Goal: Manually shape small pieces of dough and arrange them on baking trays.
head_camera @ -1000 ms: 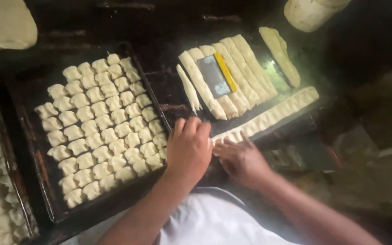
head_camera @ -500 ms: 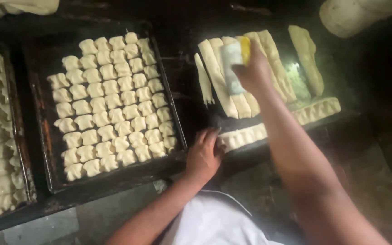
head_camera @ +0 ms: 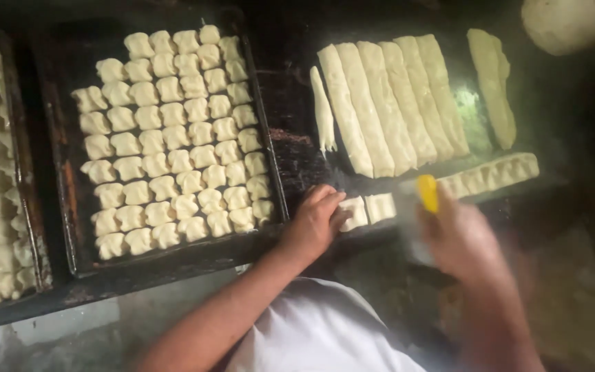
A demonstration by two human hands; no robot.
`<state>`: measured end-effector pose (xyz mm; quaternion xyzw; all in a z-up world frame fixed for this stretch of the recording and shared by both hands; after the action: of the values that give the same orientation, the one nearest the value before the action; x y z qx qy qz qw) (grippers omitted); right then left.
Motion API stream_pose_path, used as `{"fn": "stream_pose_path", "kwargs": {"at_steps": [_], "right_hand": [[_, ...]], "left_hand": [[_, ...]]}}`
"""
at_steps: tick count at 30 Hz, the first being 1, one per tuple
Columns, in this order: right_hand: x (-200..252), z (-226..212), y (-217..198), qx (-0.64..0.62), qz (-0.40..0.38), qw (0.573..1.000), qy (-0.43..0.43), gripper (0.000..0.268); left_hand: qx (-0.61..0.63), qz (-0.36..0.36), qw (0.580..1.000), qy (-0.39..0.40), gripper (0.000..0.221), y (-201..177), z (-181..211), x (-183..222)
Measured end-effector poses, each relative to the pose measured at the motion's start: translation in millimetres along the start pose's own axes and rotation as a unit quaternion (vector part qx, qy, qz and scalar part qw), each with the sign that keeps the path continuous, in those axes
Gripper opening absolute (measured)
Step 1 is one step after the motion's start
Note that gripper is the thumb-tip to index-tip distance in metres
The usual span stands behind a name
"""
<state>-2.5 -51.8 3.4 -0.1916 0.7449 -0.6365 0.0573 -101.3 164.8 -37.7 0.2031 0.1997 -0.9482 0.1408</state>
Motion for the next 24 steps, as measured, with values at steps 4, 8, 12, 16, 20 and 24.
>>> {"fn": "stream_pose_path", "kwargs": {"at_steps": [4,8,12,16,20,24], "right_hand": [[-22.7,34.6,15.3,0.076,0.093,0.991,-0.051,0.052],[-50.1,92.9,20.1,-0.013,-0.001,0.996,0.086,0.038],[-47.1,103.7,-22.6,0.045,0.039,0.998,0.031,0.056],[-78.7,143.1,-15.4,0.025,0.034,0.998,0.036,0.050],[-98.4,161.7,-38.5,0.059,0.054,0.995,0.060,0.044],[-101.4,190.6,-48.9,-0.008,0.064,0.997,0.037,0.046]], "left_hand": [[0.015,-0.021,0.999,-0.040,0.028,7.5,-6.3,-0.2],[-0.013,-0.001,1.000,-0.014,0.023,-0.5,1.0,-2.8],[-0.025,-0.010,0.999,-0.021,0.020,0.5,5.7,-12.4],[-0.029,-0.032,0.999,-0.012,0.018,6.3,12.5,-5.3],[-0.060,-0.028,0.997,-0.028,0.019,5.3,8.6,-11.7],[-0.084,-0.019,0.996,-0.033,0.020,5.4,8.3,-15.9]]}}
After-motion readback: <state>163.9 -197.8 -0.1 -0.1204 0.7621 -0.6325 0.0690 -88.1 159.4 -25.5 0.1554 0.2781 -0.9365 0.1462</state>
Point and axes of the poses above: each hand's wrist, its own x-axis away from the middle knuckle, its own y-axis out of the palm, z = x × y, the point moved 10 cm from there along -x, towards the middle knuckle, and after that the axes turned 5 degrees about y, right-handed, at the moved point
